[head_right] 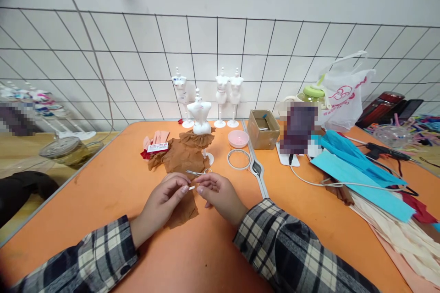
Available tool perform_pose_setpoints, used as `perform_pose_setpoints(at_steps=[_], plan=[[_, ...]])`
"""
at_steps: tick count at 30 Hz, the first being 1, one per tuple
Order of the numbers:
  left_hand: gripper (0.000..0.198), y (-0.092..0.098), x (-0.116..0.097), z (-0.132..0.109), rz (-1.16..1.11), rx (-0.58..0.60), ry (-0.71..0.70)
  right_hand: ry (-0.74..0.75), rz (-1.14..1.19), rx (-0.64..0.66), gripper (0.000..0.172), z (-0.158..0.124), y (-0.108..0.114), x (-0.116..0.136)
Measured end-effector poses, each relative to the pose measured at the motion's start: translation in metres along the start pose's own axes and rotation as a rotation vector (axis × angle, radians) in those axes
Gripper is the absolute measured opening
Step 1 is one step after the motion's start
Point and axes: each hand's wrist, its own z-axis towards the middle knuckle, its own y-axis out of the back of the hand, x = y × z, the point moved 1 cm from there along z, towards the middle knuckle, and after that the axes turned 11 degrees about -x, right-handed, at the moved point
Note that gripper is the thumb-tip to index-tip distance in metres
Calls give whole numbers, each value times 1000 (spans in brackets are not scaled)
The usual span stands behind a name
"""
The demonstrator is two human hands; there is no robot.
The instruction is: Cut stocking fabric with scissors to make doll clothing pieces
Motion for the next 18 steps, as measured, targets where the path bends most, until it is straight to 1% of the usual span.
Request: perform_pose_setpoints(at_steps=[2, 4, 9, 13, 15, 17, 18], plan=[[20, 1, 2, 2, 24, 12, -13, -3, -66, -41, 29, 1, 1, 0], [20, 1, 2, 3, 40, 27, -30, 1, -137, -54, 27, 1, 1, -1], [19, 0, 1, 2, 64, 41, -76, -29, -185, -36, 26, 2, 0, 1], [17, -2, 2, 1, 69, 46, -58, 41, -216, -30, 18, 1, -2, 4], [12, -1, 2, 0, 46, -2, 0, 56, -216, -73, 17, 2, -2, 3], [17, 2, 3, 1, 22, -124, 63, 47, -207, -147, 17, 3, -1, 3], [18, 4, 3, 1, 17, -182, 73, 49, -205, -194, 18, 4, 0, 2]])
